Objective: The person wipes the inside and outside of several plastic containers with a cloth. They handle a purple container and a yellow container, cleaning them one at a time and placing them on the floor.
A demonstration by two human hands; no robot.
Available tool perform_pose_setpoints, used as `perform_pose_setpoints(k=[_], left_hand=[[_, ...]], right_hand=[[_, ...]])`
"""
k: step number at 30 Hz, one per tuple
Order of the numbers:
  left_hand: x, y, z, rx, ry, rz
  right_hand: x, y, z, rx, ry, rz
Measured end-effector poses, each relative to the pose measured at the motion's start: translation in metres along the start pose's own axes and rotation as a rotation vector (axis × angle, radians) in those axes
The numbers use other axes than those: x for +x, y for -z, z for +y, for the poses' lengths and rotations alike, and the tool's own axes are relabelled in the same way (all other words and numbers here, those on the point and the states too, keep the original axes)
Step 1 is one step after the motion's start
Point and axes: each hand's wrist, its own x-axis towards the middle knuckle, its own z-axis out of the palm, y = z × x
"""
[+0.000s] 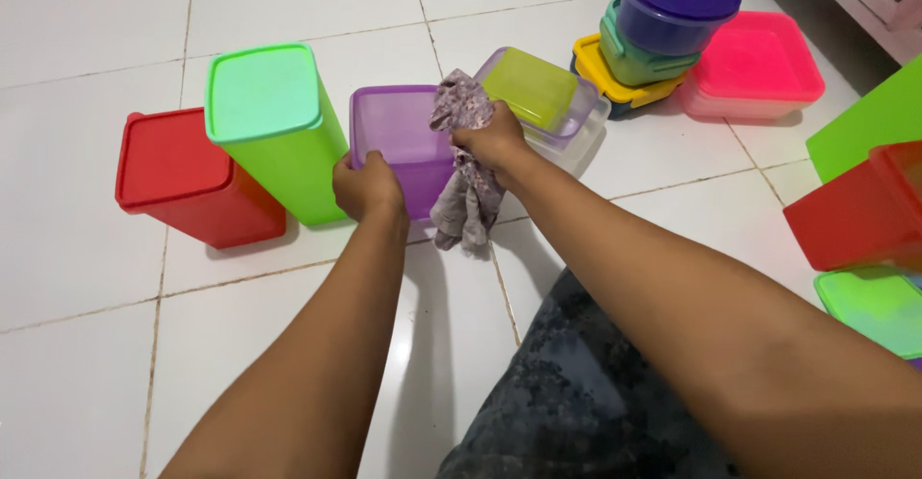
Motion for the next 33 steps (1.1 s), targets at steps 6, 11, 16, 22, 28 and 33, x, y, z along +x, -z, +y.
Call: perform_pose_setpoints(k=[6,11,16,22,28,33], left_hand=[[-0.009,0.005,-0.003,0.006,-0.001,0.056],[-0.028,0.008,0.003,0.224,-0.189,0.231],[-0.060,-0.002,0.013,0.309,-0.639,0.322],[-0.112,-0.044,0.018,0.045,-0.722,-0.738],[-0.167,-0.105,0.000,-0.059,-0.939,-1.201],[-0.218,-0.129,-0.003,0.259,-0.773,-1.191]], right_hand=[[-0.004,0.000,-0.004,0.133,0.028,-0.055],[-0.014,0.021,-0.007,0.249,0.000,-0.084],[-0.020,0.058,-0.001,0.289,-0.006,-0.025],[-0.022,0.121,0.021,0.347,-0.067,0.003],[-0.047,0.200,0.038,0.403,-0.203,-0.002],[-0.072,0.275,0.082,0.415,-0.306,0.211]])
